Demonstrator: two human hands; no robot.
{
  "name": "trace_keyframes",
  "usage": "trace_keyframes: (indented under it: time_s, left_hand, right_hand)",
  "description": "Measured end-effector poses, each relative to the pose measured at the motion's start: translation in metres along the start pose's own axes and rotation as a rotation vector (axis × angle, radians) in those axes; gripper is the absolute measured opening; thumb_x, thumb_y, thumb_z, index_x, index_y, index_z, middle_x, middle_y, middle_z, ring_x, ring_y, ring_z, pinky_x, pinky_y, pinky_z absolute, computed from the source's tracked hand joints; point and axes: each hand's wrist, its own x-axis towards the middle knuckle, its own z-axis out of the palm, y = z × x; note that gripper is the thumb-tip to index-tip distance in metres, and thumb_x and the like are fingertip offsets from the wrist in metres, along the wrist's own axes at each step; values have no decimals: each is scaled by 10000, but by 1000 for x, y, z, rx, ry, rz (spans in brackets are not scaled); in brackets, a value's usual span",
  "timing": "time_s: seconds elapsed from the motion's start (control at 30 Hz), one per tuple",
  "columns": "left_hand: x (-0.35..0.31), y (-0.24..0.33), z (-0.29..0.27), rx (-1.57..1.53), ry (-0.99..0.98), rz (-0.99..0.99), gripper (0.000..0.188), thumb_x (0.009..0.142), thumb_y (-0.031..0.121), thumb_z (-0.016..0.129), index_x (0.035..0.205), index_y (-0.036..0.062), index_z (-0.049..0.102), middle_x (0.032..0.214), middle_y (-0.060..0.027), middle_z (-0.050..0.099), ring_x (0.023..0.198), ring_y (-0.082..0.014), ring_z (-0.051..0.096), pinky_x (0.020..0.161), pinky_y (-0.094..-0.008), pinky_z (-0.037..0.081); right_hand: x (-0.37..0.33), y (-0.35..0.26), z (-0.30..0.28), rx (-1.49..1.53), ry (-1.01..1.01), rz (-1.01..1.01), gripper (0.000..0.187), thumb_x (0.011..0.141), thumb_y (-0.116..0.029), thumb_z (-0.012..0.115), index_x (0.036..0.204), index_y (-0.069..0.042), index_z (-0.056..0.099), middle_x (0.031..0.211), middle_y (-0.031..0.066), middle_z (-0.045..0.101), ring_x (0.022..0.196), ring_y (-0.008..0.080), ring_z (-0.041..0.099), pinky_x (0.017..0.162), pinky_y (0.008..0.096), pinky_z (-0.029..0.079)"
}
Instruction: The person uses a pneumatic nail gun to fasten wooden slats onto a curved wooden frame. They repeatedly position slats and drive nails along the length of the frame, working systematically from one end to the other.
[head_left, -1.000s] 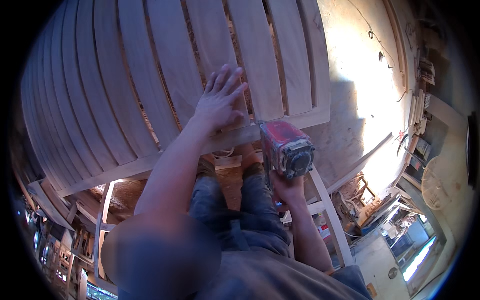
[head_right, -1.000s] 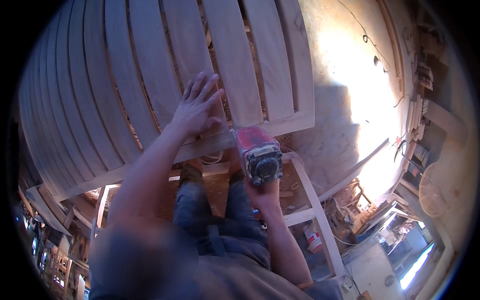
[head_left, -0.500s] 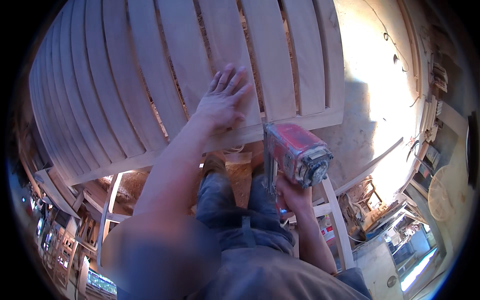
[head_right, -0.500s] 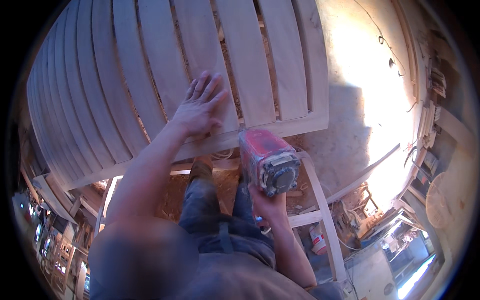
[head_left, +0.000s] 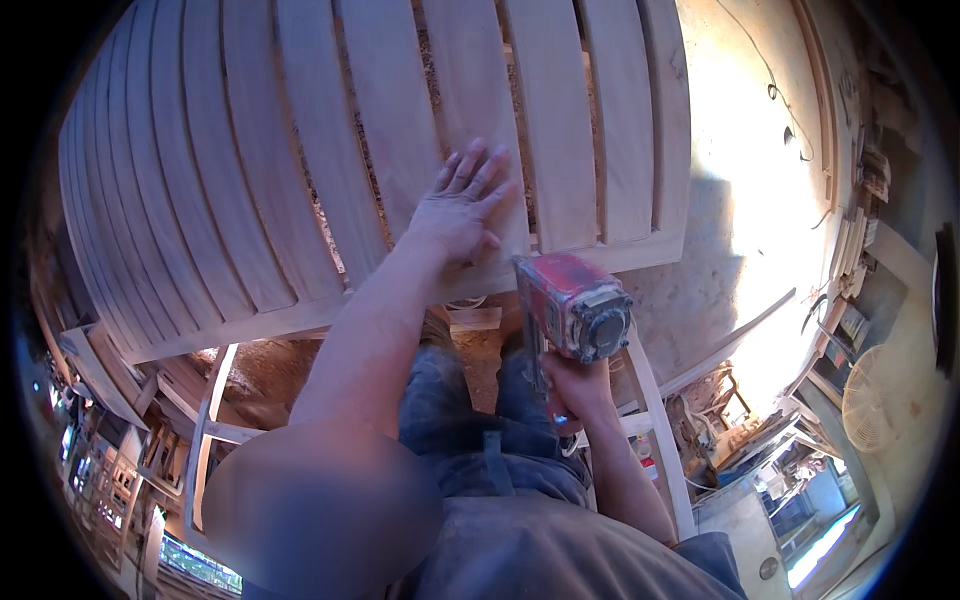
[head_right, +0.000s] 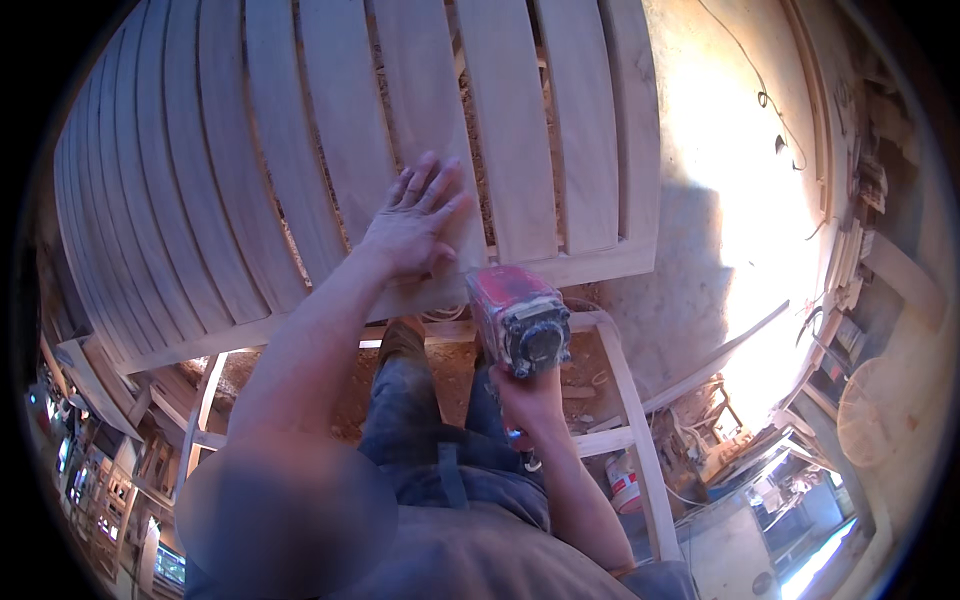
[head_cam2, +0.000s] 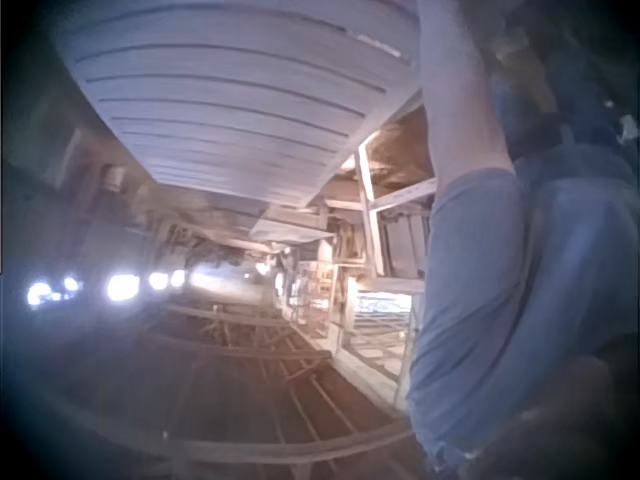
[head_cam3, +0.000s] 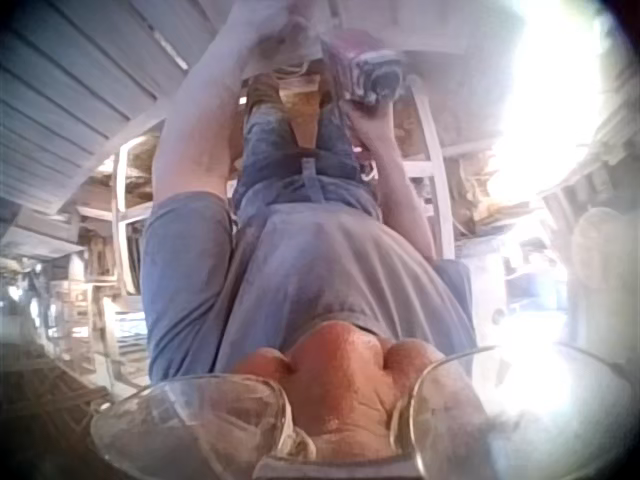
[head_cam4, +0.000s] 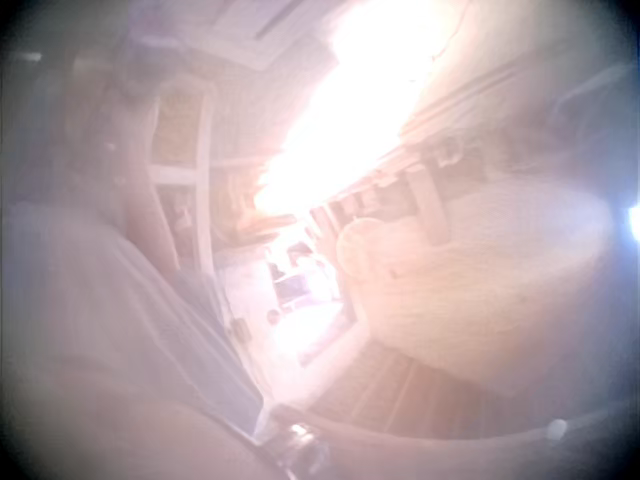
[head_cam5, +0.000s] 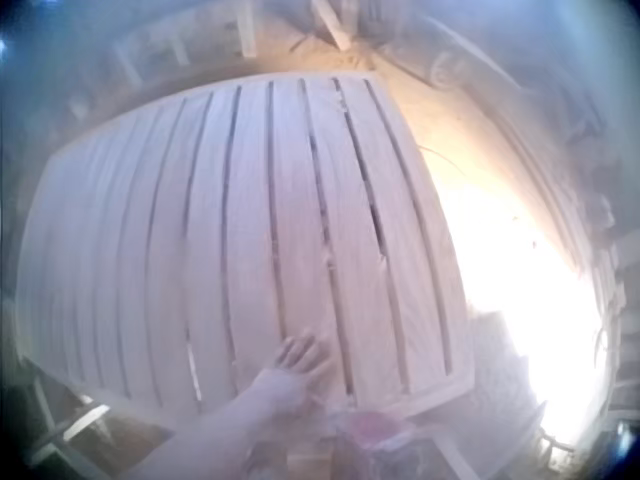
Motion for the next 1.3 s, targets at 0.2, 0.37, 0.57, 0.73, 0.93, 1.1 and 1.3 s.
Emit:
trace_keyframes:
  time_s: [0.2, 0.37, 0.57, 0.73, 0.93, 1.1, 1.3]
  left_hand:
    - [-1, 5, -6, -4, 3, -7, 865, 900, 496, 726, 1639, 229, 365, 1782, -47, 7, 1629, -300, -121, 1329, -465, -33]
    - [2, -3, 7, -13, 61, 20, 894, 884, 511, 739, 1642, 234, 357, 1783, -45, 5, 1631, -287, -117, 1327, -461, -38]
    - [1, -3, 9, -72, 79, 23, 826, 902, 400, 686, 1641, 227, 362, 1784, -49, 23, 1633, -282, -113, 1326, -454, -50]
    - [2, -4, 10, -7, 99, 31, 790, 898, 312, 624, 1639, 212, 368, 1784, -54, 30, 1635, -278, -109, 1326, -455, -49]
    - [-1, -6, 9, -57, 121, 61, 778, 895, 322, 636, 1625, 205, 394, 1783, -56, 41, 1637, -281, -98, 1327, -453, -39]
    - [-5, -10, 0, -56, 68, 103, 745, 926, 374, 643, 1616, 205, 415, 1782, -46, 57, 1638, -281, -73, 1332, -446, -19]
    - [-48, -77, 44, 185, 337, 102, 690, 996, 455, 593, 1611, 197, 418, 1778, -27, 70, 1636, -256, -54, 1341, -425, 11]
  right_hand:
    - [-6, -17, 4, 17, 2, 82, 111, 839, -61, 699, 944, -33, 675, 679, 25, 630, 591, 119, 618, 535, 315, 492]
    - [-23, -34, 9, 75, 45, 189, 73, 844, -57, 693, 909, -35, 667, 680, 24, 629, 581, 123, 609, 521, 316, 477]
    - [-26, -37, 26, 23, 17, 177, 65, 852, -73, 687, 896, -35, 659, 662, 20, 617, 572, 118, 602, 511, 312, 467]
    - [-22, -23, 41, -118, 2, 172, 90, 842, -90, 698, 897, -35, 653, 665, 19, 617, 577, 110, 604, 517, 321, 475]
    - [-30, -29, 48, 19, 58, 47, 184, 833, -91, 707, 1002, -25, 680, 692, 28, 637, 609, 116, 624, 551, 330, 498]
    - [-37, -14, 44, -84, 87, 86, 184, 835, -67, 698, 1015, -31, 683, 693, 24, 642, 614, 117, 629, 547, 321, 495]
    - [-46, -5, 47, -148, 27, 132, 80, 844, -75, 699, 901, -38, 657, 661, 26, 624, 549, 122, 618, 492, 324, 480]
